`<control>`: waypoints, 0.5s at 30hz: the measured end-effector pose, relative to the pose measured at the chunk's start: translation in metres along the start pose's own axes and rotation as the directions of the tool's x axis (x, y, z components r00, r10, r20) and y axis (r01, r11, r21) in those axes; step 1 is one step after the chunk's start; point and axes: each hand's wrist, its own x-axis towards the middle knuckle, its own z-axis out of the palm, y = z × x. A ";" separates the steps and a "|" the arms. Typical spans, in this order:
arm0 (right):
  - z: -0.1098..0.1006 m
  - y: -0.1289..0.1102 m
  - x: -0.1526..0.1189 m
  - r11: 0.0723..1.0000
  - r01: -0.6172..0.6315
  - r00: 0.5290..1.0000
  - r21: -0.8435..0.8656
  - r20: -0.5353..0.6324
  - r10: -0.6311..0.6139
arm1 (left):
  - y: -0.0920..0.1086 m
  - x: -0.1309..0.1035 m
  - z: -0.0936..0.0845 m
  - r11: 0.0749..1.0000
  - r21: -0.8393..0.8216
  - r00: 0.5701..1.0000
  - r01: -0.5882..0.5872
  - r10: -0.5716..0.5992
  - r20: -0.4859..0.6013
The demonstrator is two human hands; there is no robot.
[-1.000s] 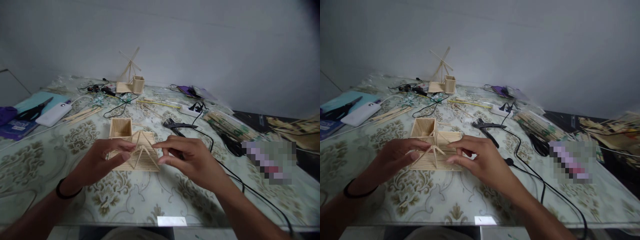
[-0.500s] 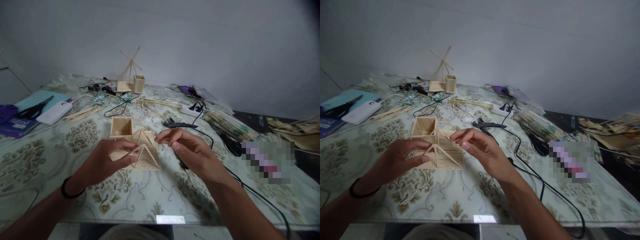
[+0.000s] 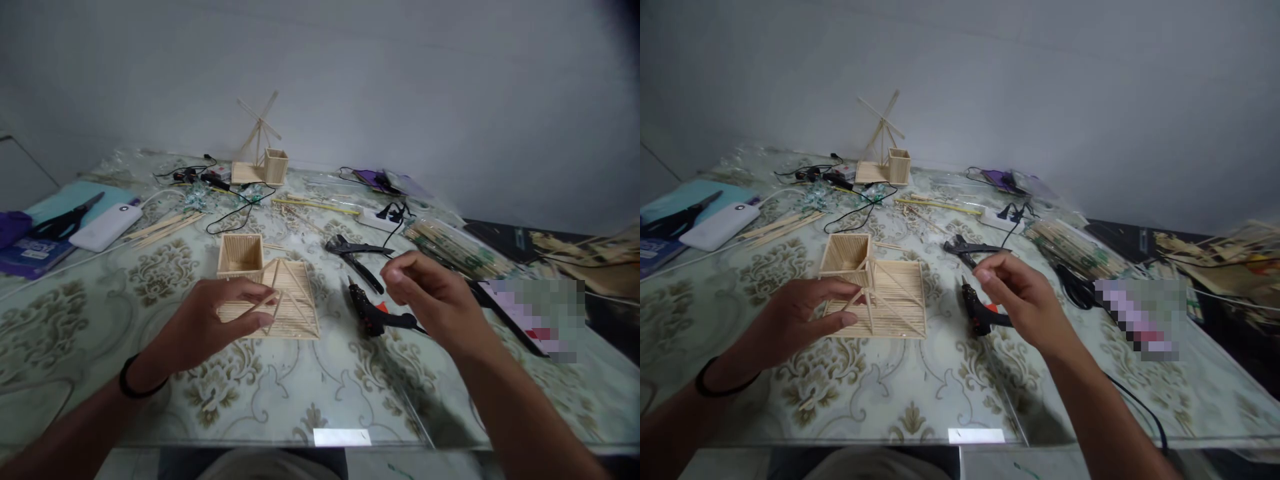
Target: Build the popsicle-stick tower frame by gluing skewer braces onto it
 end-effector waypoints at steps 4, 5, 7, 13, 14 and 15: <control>-0.043 0.022 -0.007 0.922 -0.026 1.000 -0.385 -0.004 0.027 | 0.005 0.001 -0.006 1.000 -0.017 1.000 0.001 -0.001 -0.011; -0.055 0.027 -0.008 0.919 -0.051 0.999 -0.391 -0.024 0.046 | 0.007 0.001 -0.009 1.000 -0.024 1.000 -0.002 0.002 -0.014; -0.076 0.036 -0.011 0.915 -0.131 0.989 -0.381 -0.118 0.093 | 0.008 0.002 -0.014 0.999 -0.047 1.000 -0.006 0.005 -0.022; -0.086 0.022 -0.025 0.914 -0.238 0.905 -0.328 -0.417 0.086 | 0.001 0.004 -0.033 0.970 -0.240 0.980 -0.048 -0.001 -0.200; -0.078 0.012 -0.030 0.931 -0.205 0.907 -0.303 -0.416 0.064 | 0.002 0.002 -0.037 0.965 -0.254 0.972 -0.058 -0.003 -0.237; -0.068 0.000 -0.037 0.947 -0.163 0.911 -0.275 -0.410 0.037 | 0.006 -0.002 -0.041 0.967 -0.249 0.965 -0.060 -0.007 -0.261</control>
